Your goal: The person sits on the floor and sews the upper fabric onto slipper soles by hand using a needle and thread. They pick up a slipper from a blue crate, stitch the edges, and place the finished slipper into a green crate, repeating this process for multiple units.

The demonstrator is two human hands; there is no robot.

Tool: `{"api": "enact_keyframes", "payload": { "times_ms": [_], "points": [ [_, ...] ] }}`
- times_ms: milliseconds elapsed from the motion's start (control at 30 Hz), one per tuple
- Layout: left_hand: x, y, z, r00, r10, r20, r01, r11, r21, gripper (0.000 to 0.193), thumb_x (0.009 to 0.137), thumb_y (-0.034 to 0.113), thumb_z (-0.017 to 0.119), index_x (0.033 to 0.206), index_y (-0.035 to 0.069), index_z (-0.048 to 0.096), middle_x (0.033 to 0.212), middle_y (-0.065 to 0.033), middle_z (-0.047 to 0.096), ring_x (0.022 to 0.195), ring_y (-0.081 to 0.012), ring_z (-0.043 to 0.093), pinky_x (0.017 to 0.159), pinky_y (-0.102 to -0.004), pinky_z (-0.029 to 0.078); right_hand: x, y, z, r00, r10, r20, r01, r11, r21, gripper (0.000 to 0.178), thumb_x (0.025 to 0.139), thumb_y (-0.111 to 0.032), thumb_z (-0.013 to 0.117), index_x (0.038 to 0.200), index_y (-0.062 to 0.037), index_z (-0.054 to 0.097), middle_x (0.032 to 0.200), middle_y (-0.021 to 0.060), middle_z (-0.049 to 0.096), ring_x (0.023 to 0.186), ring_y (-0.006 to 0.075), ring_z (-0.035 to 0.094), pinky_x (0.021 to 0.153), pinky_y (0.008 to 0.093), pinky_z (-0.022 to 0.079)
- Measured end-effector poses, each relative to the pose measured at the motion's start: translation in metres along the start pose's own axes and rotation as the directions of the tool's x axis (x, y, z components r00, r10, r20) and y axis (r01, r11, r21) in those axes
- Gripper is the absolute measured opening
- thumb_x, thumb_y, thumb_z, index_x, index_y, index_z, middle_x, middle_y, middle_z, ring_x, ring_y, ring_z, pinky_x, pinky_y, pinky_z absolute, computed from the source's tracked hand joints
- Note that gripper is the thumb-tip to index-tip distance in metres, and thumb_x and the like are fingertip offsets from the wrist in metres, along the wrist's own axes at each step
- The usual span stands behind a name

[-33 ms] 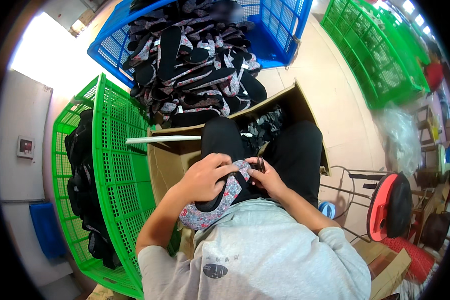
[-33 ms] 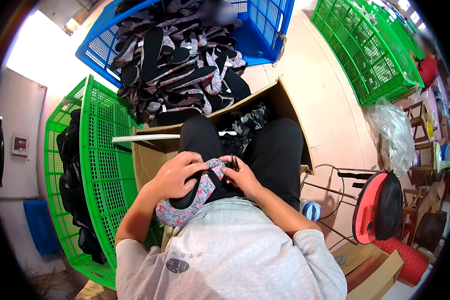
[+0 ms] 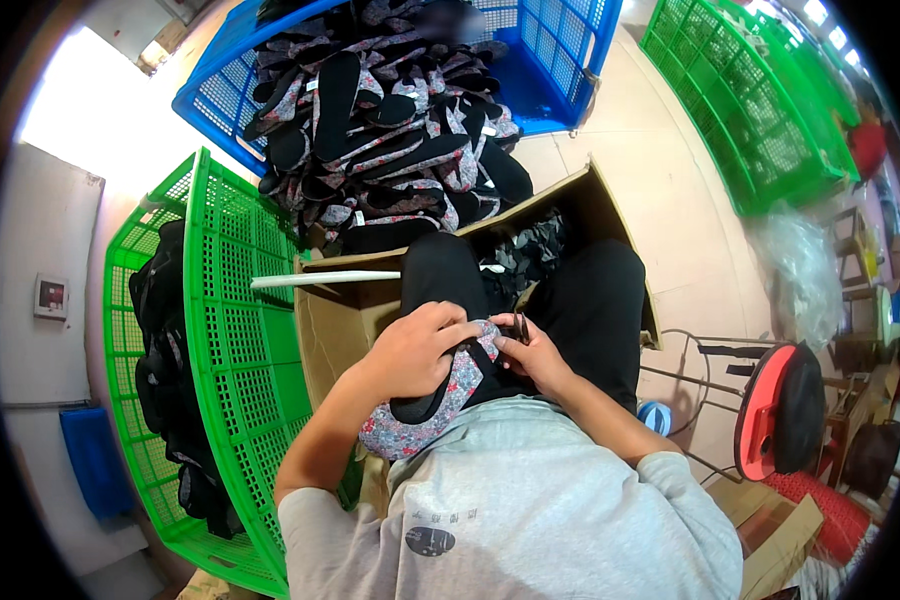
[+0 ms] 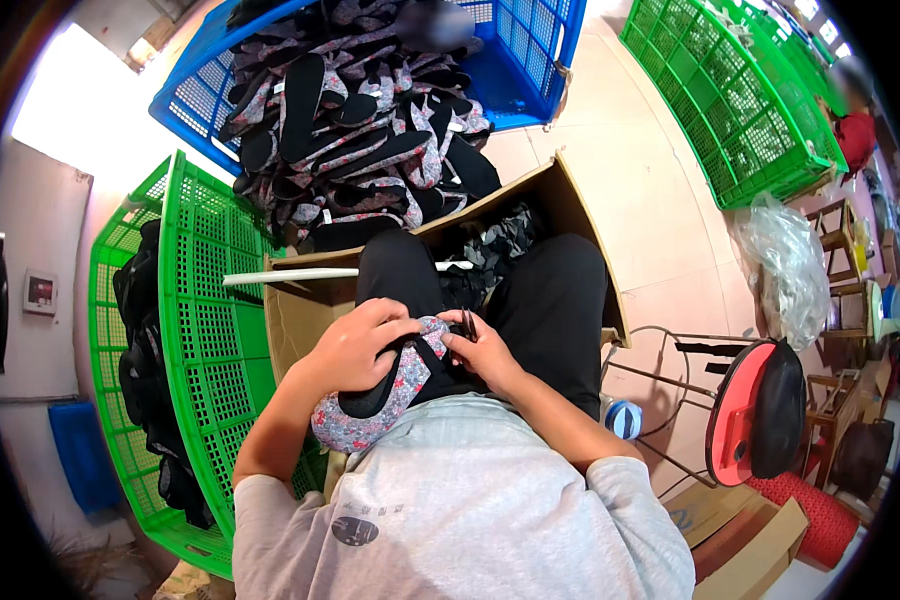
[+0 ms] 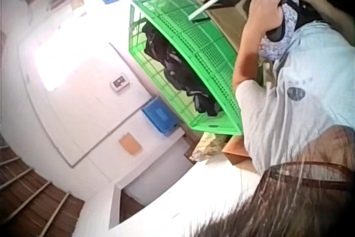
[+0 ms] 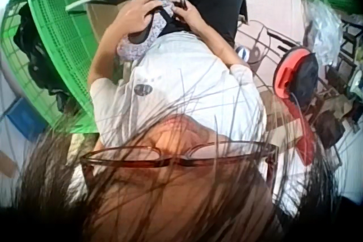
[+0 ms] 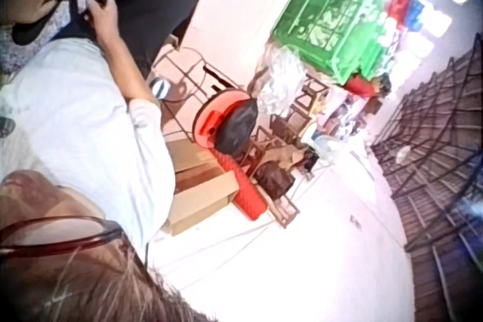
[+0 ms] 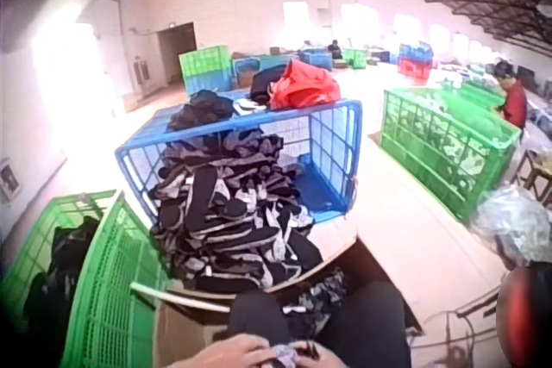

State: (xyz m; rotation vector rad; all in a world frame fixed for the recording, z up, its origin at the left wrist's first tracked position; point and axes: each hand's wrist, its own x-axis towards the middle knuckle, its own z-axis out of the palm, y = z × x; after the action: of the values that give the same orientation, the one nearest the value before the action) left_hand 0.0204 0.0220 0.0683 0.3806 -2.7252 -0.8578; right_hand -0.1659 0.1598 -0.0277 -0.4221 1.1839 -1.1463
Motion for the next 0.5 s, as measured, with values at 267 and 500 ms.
{"api": "enact_keyframes", "payload": {
  "times_ms": [267, 500],
  "points": [
    [0.025, -0.041, 0.032, 0.920, -0.311, 0.238, 0.391, 0.758, -0.521, 0.033, 0.074, -0.004, 0.063, 0.104, 0.007, 0.072, 0.085, -0.0052, 0.059, 0.079, -0.0169, 0.059, 0.074, -0.0284, 0.048, 0.004, -0.001, -0.006, 0.998, -0.005, -0.068, 0.005, 1.000, 0.006, 0.029, 0.095, -0.013, 0.066, 0.123, -0.0128, 0.060, 0.085, -0.0039, 0.061, 0.062, 0.0025, 0.049, 0.049, 0.0174, 0.032],
    [0.020, -0.031, 0.043, 0.855, -0.455, 0.251, 0.511, 0.652, -0.561, 0.037, 0.076, -0.007, 0.061, 0.109, 0.005, 0.073, 0.090, 0.0006, 0.057, 0.082, -0.0100, 0.053, 0.076, -0.0231, 0.042, 0.013, -0.002, -0.026, 0.971, -0.143, -0.194, 0.157, 0.986, 0.057, 0.022, 0.096, -0.013, 0.065, 0.117, -0.0057, 0.064, 0.098, -0.0029, 0.067, 0.073, 0.0041, 0.053, 0.063, 0.0198, 0.042]
  ]
}}
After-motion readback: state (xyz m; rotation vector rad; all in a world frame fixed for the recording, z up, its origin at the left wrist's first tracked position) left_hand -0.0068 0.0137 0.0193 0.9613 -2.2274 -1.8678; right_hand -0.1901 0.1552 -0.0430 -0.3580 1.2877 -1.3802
